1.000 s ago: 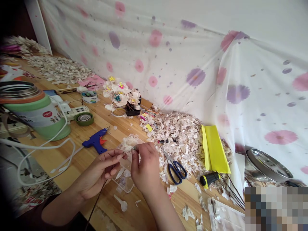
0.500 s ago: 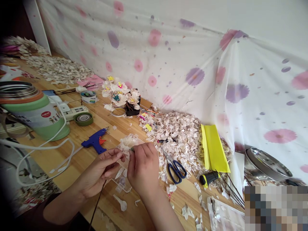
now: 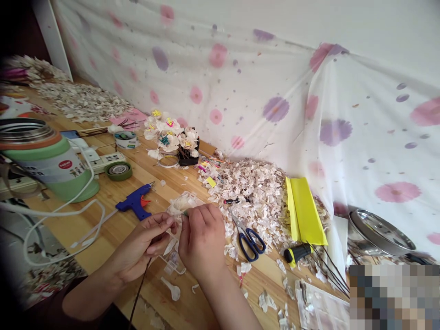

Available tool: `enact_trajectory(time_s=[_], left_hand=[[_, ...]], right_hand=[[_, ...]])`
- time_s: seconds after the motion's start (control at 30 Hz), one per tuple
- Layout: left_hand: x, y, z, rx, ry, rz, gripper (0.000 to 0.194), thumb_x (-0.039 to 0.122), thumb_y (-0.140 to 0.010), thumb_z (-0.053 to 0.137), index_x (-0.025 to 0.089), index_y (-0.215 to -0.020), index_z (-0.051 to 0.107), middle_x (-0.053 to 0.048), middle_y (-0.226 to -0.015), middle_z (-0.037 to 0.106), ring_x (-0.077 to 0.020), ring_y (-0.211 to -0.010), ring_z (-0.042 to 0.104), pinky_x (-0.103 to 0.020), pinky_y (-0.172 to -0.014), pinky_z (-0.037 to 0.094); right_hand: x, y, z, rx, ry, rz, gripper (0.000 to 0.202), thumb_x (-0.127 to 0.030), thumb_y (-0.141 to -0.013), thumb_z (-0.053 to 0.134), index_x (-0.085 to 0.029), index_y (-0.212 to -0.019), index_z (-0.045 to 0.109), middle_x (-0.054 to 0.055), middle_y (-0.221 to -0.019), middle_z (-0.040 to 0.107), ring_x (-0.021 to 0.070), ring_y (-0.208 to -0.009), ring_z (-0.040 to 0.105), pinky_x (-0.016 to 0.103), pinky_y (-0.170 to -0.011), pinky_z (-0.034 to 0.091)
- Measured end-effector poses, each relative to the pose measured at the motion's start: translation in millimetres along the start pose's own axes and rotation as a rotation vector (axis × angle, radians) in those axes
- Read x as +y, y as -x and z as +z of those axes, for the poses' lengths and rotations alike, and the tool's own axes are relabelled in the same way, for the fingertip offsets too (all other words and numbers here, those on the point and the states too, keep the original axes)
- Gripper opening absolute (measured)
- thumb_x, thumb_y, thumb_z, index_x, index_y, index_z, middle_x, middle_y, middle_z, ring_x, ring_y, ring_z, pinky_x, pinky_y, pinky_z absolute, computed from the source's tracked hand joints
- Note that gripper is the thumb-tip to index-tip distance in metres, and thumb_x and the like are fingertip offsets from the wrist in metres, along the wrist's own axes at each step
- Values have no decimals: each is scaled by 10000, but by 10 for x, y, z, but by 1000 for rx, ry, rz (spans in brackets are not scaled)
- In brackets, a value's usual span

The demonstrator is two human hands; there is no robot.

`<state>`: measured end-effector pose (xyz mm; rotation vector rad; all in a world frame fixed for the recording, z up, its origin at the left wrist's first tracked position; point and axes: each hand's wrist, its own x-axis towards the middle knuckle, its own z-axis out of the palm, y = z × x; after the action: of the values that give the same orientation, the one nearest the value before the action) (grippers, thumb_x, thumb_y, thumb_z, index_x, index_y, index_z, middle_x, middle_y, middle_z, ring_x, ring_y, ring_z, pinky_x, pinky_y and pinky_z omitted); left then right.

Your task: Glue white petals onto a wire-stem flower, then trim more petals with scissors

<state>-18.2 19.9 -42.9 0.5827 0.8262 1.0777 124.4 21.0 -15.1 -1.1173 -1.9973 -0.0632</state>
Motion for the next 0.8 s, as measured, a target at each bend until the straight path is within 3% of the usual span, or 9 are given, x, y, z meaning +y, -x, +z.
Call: enact_trajectory(time_s=[0.33, 0.6, 0.8], left_hand=[[-26, -1, -26, -21, 49, -20, 322, 344, -675, 800, 137, -623, 558, 68, -530, 482, 28, -319, 272, -132, -347, 124], [-37, 5, -26, -23, 52, -33, 334, 347, -647, 820, 131, -617, 567, 71, -518, 487, 32, -319, 268, -124, -341, 121], [-54, 4, -35, -33, 50, -53, 349, 370, -637, 823, 126, -614, 574, 75, -509, 481, 32, -324, 259, -123, -340, 111]], right_hand=[[-40, 34, -4, 5, -2, 5, 44, -177, -875, 540, -187, -843, 511, 71, -764, 581, 229, -749, 498, 372, -694, 432], [-82, 66, 45, 127, 92, 31, 219, -151, -823, 578, -174, -1008, 465, 110, -943, 558, 265, -888, 483, 427, -766, 397], [-82, 52, 29, 133, 126, 10, 209, -129, -802, 590, -155, -978, 480, 97, -910, 560, 256, -871, 482, 406, -754, 375]])
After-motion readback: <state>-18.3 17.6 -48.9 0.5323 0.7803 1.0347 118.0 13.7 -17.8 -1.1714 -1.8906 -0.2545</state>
